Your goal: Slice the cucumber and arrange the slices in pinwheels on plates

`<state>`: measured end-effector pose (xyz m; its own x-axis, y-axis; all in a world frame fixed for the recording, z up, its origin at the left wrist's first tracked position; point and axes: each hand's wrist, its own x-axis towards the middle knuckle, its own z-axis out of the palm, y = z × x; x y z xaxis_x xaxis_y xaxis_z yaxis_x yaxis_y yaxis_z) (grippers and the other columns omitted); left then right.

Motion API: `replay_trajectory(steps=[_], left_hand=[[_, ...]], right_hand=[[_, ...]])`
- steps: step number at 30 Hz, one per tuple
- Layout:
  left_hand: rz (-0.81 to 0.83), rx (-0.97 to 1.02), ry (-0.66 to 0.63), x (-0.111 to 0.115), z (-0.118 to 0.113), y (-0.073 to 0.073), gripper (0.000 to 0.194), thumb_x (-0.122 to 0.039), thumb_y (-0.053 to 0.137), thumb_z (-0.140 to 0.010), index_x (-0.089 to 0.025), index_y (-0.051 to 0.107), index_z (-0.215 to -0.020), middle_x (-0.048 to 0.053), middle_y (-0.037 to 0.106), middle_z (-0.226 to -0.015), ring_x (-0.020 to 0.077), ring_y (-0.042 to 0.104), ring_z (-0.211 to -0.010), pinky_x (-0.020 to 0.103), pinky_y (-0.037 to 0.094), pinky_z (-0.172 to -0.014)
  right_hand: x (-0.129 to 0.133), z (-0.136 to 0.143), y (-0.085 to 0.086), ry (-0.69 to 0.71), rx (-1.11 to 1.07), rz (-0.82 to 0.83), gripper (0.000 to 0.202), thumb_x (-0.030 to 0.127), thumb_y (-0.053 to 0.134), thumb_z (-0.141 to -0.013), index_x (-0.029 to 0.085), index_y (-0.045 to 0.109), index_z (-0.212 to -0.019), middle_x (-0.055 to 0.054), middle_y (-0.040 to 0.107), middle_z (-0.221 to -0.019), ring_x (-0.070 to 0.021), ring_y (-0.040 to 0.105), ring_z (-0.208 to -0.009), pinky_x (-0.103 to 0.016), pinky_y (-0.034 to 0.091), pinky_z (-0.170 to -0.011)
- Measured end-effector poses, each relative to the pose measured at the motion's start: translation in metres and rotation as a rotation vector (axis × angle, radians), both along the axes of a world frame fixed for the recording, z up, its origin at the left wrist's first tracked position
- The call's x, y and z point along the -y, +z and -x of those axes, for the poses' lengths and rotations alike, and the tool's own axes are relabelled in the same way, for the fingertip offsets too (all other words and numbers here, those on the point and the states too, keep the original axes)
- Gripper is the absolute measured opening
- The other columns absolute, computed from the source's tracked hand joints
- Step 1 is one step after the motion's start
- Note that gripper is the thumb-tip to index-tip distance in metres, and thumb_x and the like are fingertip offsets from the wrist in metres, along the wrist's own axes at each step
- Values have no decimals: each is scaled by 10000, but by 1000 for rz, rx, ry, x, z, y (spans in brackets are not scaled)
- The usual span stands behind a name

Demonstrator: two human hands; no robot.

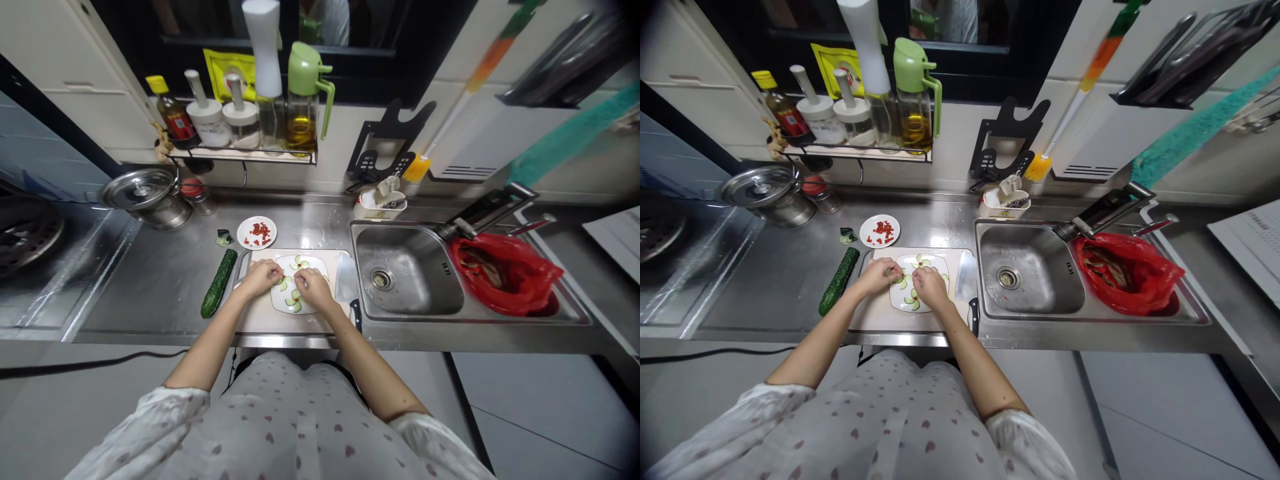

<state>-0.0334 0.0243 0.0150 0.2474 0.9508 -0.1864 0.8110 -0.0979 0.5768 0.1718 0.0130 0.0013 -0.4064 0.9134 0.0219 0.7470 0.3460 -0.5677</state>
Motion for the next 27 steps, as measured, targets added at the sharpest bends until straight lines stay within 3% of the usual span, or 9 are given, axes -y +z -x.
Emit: replay_trajectory(steps=[7,22,27], left_hand=[[-52,-23,-30,5,0,1,138,-306,589,-804,-251,715,-821,27,693,-884,228,604,-936,373,340,-906],[-75,-41,-89,7,0,0,158,-332,578,-835,-228,694,-818,41,691,-924,228,579,-966,364,328,-895],[-82,57,-34,6,6,-5,194,-340,588,-833,-233,705,-945,25,693,-917,211,594,-930,353,358,-898]], right_hand=[[-9,15,3,44,25,25,161,214,512,-922,200,671,-899,-52,623,-920,-190,502,-893,-269,364,-709],[-14,26,1,138,98,43,133,212,536,-915,189,666,-903,-54,603,-927,-188,492,-948,-266,365,-731],[-14,27,0,107,71,16,162,221,507,-934,186,658,-884,-55,610,-921,-188,498,-925,-267,365,-722]])
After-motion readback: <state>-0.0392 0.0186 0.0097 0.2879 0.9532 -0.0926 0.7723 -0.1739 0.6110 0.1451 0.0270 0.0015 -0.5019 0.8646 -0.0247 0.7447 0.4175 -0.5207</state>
